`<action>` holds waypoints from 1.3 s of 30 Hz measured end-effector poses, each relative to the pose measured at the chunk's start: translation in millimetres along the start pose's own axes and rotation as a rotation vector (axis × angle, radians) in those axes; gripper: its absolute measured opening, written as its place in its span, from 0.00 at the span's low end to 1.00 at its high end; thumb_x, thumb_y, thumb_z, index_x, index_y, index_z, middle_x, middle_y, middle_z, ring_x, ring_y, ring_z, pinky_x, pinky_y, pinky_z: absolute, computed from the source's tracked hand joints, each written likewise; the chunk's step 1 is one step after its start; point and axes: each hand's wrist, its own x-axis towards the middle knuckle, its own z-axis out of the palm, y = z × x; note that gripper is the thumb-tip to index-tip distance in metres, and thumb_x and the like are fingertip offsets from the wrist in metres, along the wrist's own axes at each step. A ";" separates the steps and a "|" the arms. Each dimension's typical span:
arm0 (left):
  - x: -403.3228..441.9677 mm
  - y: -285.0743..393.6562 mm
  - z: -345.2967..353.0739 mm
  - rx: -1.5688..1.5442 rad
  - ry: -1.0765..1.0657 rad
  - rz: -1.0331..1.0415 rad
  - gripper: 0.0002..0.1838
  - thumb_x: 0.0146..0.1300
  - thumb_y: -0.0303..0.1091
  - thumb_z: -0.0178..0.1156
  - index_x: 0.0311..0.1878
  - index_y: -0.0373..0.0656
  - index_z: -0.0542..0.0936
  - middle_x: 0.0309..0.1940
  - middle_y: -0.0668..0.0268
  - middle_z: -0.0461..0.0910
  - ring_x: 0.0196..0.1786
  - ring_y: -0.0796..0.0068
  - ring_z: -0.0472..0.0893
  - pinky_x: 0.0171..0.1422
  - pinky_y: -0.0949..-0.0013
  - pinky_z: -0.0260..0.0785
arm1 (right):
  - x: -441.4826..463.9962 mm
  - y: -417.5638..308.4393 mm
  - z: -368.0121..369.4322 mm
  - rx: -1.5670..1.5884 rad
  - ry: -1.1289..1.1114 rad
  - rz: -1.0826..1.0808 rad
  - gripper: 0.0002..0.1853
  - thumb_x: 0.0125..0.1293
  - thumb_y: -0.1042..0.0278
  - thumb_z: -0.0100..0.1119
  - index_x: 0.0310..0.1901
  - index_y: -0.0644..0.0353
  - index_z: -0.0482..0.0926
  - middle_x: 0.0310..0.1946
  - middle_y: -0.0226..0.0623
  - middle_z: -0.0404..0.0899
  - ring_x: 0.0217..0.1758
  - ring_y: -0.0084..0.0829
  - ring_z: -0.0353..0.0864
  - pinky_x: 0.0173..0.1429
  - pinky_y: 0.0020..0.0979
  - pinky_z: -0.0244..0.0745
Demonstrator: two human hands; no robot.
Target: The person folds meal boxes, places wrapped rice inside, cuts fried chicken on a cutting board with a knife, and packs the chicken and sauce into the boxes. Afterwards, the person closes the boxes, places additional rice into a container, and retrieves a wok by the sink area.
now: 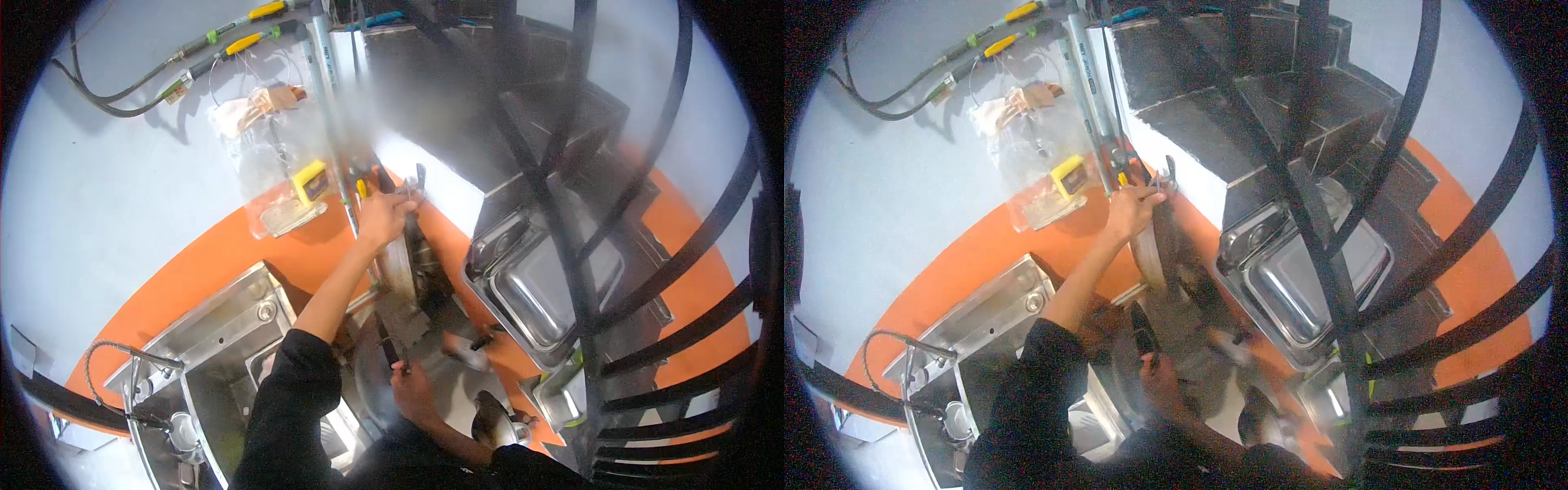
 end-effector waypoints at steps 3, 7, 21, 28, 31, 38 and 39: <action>-6.5 18.6 0.9 -0.065 0.035 -0.056 0.12 0.61 0.43 0.59 0.33 0.47 0.85 0.24 0.54 0.81 0.30 0.52 0.82 0.42 0.54 0.73 | 0.0 26.7 11.5 0.009 0.030 -0.059 0.13 0.71 0.58 0.52 0.43 0.62 0.72 0.28 0.46 0.80 0.36 0.34 0.84 0.40 0.37 0.76; -6.4 22.5 12.3 0.005 0.074 -0.098 0.12 0.60 0.43 0.58 0.34 0.45 0.85 0.22 0.54 0.81 0.30 0.53 0.82 0.42 0.54 0.73 | 1.2 46.1 17.3 0.070 0.023 -0.172 0.11 0.71 0.60 0.52 0.43 0.61 0.73 0.27 0.40 0.79 0.32 0.31 0.82 0.38 0.35 0.75; -11.6 45.4 10.0 0.032 0.199 -0.085 0.14 0.55 0.45 0.64 0.24 0.44 0.86 0.18 0.56 0.79 0.25 0.57 0.81 0.39 0.55 0.71 | -1.9 51.2 17.8 0.151 -0.037 -0.183 0.08 0.69 0.66 0.51 0.43 0.62 0.73 0.26 0.36 0.77 0.28 0.27 0.77 0.35 0.32 0.73; -17.9 50.9 4.6 -0.002 0.222 -0.072 0.16 0.56 0.45 0.63 0.23 0.43 0.85 0.17 0.55 0.79 0.25 0.55 0.80 0.39 0.56 0.71 | -8.3 37.4 5.0 0.183 -0.091 -0.205 0.09 0.69 0.64 0.51 0.44 0.61 0.74 0.29 0.43 0.77 0.32 0.37 0.78 0.39 0.38 0.73; -15.2 52.2 2.7 0.034 0.188 -0.042 0.17 0.58 0.45 0.60 0.25 0.41 0.84 0.19 0.54 0.80 0.26 0.53 0.81 0.39 0.54 0.71 | -11.8 39.1 3.6 0.165 -0.117 -0.139 0.14 0.69 0.57 0.51 0.45 0.59 0.75 0.35 0.55 0.79 0.39 0.55 0.81 0.45 0.48 0.74; -12.2 28.2 26.7 0.200 0.198 -0.058 0.17 0.59 0.49 0.62 0.35 0.44 0.86 0.27 0.47 0.81 0.34 0.49 0.82 0.41 0.51 0.73 | -0.9 69.7 20.6 0.103 -0.043 -0.132 0.11 0.70 0.62 0.51 0.42 0.61 0.74 0.29 0.42 0.76 0.32 0.37 0.78 0.38 0.38 0.72; -13.4 30.5 24.1 0.184 0.228 -0.050 0.16 0.59 0.48 0.62 0.35 0.45 0.87 0.27 0.48 0.81 0.34 0.49 0.82 0.41 0.51 0.73 | 3.5 71.8 24.4 0.085 -0.009 -0.160 0.06 0.69 0.68 0.53 0.41 0.61 0.73 0.23 0.34 0.75 0.28 0.26 0.77 0.34 0.32 0.72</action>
